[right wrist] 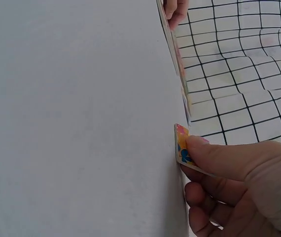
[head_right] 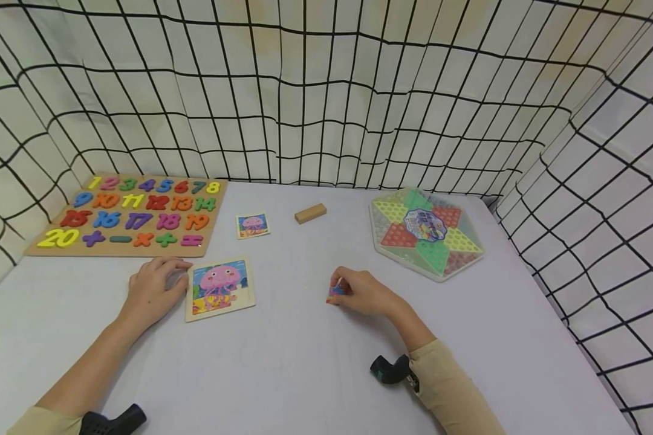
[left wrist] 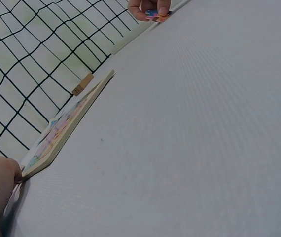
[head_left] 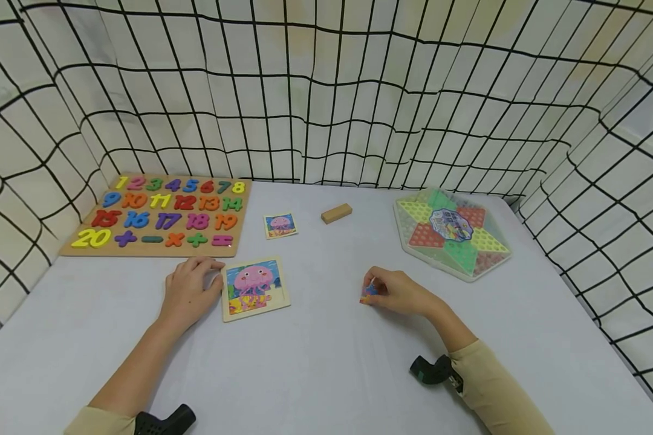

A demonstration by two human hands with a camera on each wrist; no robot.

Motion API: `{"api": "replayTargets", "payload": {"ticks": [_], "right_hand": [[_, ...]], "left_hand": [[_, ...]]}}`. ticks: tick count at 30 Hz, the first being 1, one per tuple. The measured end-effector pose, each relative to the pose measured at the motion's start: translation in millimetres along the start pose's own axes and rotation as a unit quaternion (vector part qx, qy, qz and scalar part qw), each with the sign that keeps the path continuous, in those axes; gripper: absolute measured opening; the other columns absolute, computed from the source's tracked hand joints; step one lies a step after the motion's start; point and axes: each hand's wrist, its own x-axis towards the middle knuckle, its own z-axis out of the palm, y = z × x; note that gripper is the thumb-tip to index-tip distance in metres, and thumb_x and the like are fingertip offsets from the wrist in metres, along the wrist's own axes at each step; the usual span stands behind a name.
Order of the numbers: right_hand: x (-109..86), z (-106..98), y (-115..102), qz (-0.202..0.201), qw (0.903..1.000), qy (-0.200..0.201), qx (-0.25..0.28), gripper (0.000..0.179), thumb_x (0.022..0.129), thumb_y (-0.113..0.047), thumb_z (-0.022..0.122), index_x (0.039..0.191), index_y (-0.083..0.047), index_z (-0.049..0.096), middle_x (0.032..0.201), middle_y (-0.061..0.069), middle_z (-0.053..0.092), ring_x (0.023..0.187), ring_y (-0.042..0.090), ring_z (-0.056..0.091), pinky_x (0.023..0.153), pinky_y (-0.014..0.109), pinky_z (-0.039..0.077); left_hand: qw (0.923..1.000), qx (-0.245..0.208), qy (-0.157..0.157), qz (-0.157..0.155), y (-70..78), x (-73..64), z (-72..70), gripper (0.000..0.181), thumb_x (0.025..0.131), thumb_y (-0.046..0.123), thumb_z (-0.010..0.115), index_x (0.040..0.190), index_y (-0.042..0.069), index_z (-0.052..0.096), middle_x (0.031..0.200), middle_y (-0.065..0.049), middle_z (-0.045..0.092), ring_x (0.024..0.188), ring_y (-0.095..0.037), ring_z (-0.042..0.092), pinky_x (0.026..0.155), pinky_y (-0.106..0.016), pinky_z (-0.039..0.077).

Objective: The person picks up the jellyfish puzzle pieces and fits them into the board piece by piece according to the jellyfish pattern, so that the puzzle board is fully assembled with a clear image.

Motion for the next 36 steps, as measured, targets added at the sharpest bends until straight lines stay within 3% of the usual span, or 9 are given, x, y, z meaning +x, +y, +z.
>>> {"api": "replayTargets", "payload": {"ticks": [5, 17, 36], "right_hand": [[5.4, 1, 0, -0.031, 0.9995, 0.011, -0.003, 0.016, 0.086, -0.006, 0.062, 0.100, -0.011, 0.056, 0.076, -0.006, 0.057, 0.065, 0.006, 0.049, 0.059, 0.024, 0.044], [26.4, 5, -10, -0.058, 0.9975, 0.038, -0.010, 0.016, 0.087, -0.007, 0.060, 0.102, -0.011, 0.059, 0.076, -0.006, 0.056, 0.067, 0.008, 0.049, 0.060, 0.023, 0.044], [72.3, 28, -44, -0.090, 0.9959, 0.014, -0.002, 0.020, 0.087, -0.007, 0.061, 0.106, -0.009, 0.058, 0.077, -0.005, 0.055, 0.069, 0.008, 0.048, 0.061, 0.021, 0.043]], "left_hand": [[1.0000, 0.004, 0.001, 0.001, -0.6, 0.1, 0.5, 0.020, 0.085, 0.011, 0.058, 0.104, 0.003, 0.061, 0.115, -0.020, 0.050, 0.113, -0.043, 0.037, 0.087, -0.059, 0.023], [1.0000, 0.005, 0.003, 0.002, -1.9, 0.5, 1.1, 0.020, 0.085, 0.010, 0.057, 0.103, 0.004, 0.061, 0.116, -0.019, 0.050, 0.114, -0.043, 0.037, 0.086, -0.058, 0.024], [1.0000, 0.001, 0.002, -0.002, 0.3, 0.0, -0.3, 0.019, 0.085, 0.010, 0.058, 0.103, 0.003, 0.061, 0.115, -0.019, 0.051, 0.114, -0.043, 0.037, 0.086, -0.058, 0.023]]}}
